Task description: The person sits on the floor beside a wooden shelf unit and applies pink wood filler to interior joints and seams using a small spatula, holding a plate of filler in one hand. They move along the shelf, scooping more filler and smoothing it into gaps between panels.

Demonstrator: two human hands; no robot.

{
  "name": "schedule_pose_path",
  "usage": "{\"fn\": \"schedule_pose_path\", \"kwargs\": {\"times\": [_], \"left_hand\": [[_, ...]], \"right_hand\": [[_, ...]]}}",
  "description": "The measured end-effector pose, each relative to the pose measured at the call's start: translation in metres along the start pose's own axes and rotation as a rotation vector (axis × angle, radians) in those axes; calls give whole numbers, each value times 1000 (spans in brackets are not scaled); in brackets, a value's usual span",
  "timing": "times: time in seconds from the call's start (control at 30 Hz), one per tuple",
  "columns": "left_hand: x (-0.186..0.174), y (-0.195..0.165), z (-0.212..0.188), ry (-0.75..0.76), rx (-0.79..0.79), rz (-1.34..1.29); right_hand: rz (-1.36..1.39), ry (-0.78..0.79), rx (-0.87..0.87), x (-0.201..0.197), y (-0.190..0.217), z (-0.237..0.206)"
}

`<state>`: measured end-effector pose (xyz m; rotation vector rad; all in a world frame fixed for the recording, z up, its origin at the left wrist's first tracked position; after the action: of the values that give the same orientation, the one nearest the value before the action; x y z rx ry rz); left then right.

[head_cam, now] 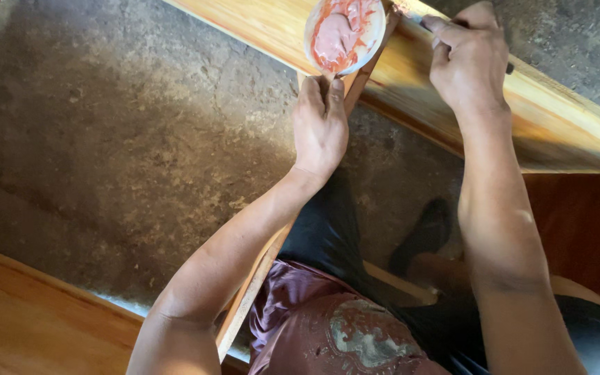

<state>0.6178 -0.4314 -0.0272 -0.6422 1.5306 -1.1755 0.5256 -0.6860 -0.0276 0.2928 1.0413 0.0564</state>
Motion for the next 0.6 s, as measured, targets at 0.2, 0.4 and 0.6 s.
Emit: {"fn": "schedule_pose_path", "kwargs": {"times": [0.2,0.4,0.6], "left_hand": [[-1,-1,-1,-3,-4,2],[0,-2,-2,-38,29,-38],[0,0,-2,-13,-9,4]], "right_hand": [[-43,-36,-49,1,0,-5],[-101,-54,-78,5,11,-6],[-10,-26,-102,-3,20,4]]}}
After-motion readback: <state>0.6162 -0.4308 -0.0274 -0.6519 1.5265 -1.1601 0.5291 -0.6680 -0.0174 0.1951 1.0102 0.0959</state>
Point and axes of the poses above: each hand's wrist, its own z-axis towards the middle knuckle, its own x-axis out of the palm, y = z × x, the point moved 2 cm from there along z, towards the middle knuckle, and after that the axes turned 10 degrees about z, right-handed, at the moved point
